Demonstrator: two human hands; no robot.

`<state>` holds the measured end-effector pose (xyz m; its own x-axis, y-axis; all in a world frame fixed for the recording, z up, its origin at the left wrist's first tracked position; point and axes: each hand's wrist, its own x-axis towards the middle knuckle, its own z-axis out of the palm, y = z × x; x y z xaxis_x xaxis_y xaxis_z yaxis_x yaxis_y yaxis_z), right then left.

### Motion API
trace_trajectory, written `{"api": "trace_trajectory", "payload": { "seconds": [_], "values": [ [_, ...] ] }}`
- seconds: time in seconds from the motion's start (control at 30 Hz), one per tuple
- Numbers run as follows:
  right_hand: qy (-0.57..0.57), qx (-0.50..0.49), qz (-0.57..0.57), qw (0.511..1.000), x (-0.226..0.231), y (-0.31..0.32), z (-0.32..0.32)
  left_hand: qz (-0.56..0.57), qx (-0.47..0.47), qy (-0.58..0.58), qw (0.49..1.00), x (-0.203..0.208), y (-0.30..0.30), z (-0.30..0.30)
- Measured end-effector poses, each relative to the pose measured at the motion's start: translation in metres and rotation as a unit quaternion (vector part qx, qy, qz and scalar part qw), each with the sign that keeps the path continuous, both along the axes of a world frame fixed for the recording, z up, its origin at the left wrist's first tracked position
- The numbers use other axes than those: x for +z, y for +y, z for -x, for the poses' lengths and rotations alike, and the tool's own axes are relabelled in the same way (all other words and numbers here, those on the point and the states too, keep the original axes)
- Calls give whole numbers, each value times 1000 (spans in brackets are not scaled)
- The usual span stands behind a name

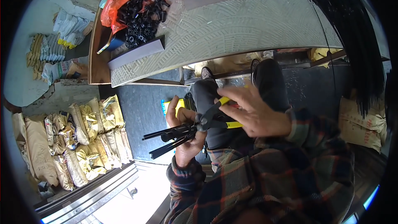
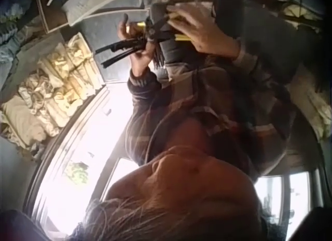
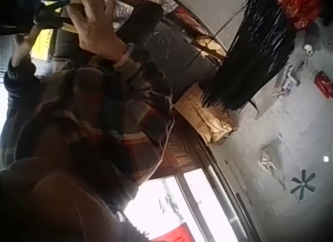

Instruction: Measuring, cutting, and assembling black rod components at a manufacturing workbench.

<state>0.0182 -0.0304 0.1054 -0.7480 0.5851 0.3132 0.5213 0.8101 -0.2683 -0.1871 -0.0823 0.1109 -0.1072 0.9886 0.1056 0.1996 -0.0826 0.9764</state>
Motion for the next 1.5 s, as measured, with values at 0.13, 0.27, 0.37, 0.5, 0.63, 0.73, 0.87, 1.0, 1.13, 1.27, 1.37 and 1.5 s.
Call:
{"api": "trace_trajectory", "payload": {
  "seconds": [0.13,0.27,0.37,0.5,0.63,0.73,0.87,1.0,1.13,1.27,1.37,1.5],
  "values": [
    [365,32,378,850,-9,-9,14,-9,-38,-79,996,1,4,-8],
    [398,84,363,838,6,11,33,-4,-63,-75,995,4,1,-6],
    [384,103,378,836,7,15,37,-18,-57,-54,997,-1,0,-4],
    [434,49,314,843,-5,-1,44,-31,2,6,999,5,1,-14],
    [449,-1,197,871,10,-13,48,-32,44,-13,998,6,-6,-21],
    [393,1,164,905,24,-5,40,-71,-2,177,982,-8,-8,1],
    [350,40,260,899,23,23,39,-42,-39,129,990,6,-2,-9],
    [316,130,460,820,5,36,38,9,-57,-23,998,6,-2,-7],
    [236,65,253,936,1,34,13,13,-68,-118,991,8,0,-5],
    [-33,0,-222,974,24,43,-6,39,-72,-20,996,5,1,9],
    [-14,-11,-343,939,20,45,3,36,-88,57,994,4,1,12],
    [-21,-27,-341,939,23,42,6,32,-73,0,997,12,2,3]
  ]
}}
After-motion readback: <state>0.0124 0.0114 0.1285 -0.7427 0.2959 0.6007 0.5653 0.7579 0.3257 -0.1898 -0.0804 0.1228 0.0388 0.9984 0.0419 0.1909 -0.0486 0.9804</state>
